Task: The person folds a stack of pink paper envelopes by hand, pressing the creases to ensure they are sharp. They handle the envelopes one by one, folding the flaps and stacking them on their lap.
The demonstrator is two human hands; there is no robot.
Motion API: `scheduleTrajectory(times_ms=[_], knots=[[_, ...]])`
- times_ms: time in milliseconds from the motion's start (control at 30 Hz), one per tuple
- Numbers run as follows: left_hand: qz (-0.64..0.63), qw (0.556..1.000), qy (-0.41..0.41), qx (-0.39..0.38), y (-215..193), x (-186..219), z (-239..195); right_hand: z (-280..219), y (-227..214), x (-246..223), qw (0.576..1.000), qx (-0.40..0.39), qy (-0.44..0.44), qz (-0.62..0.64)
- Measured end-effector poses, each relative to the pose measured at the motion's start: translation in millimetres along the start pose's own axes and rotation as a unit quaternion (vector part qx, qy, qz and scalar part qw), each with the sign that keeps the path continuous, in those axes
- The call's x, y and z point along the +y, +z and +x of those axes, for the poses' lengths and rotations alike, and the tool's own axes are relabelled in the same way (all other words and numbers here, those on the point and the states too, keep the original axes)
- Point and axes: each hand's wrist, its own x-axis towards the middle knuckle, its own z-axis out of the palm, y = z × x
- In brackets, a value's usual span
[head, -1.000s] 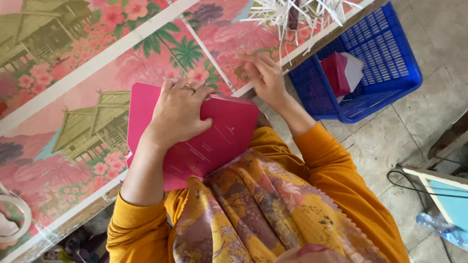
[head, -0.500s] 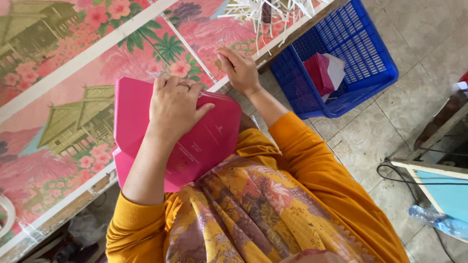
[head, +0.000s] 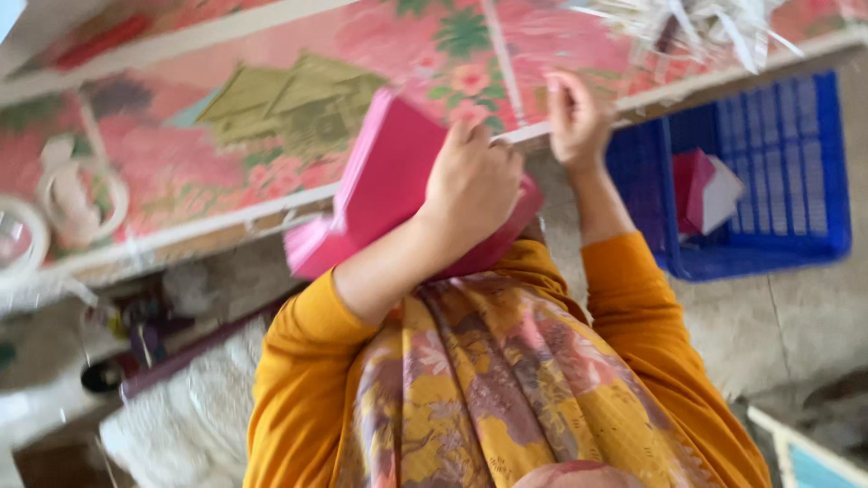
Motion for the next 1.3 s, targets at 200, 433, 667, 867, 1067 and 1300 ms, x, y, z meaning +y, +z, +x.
scheduleTrajectory(times_ms=[200, 433, 667, 867, 1067, 1300], knots=[[-0.118, 0.993, 0.015, 0.009, 43, -41, 16, -6, 12, 32, 1.0, -0.017, 0.011, -0.005], [-0.15, 0.979, 0.052, 0.124, 49, -48, 14, -11, 15, 39, 0.999, 0.009, 0.042, 0.0], [-0.419, 0.834, 0.071, 0.352, 0, -71, -4, 11, 3, -15, 0.995, -0.049, 0.047, 0.067], [-0.381, 0.833, 0.037, 0.399, -6, -82, -54, 34, 13, -125, 0.938, -0.188, -0.287, 0.055], [-0.337, 0.839, 0.064, 0.423, -17, -70, -89, 19, 14, -113, 0.934, -0.173, -0.311, 0.019], [-0.124, 0.974, -0.026, 0.189, -32, -39, -120, 32, -38, -167, 0.92, -0.292, -0.239, 0.102]])
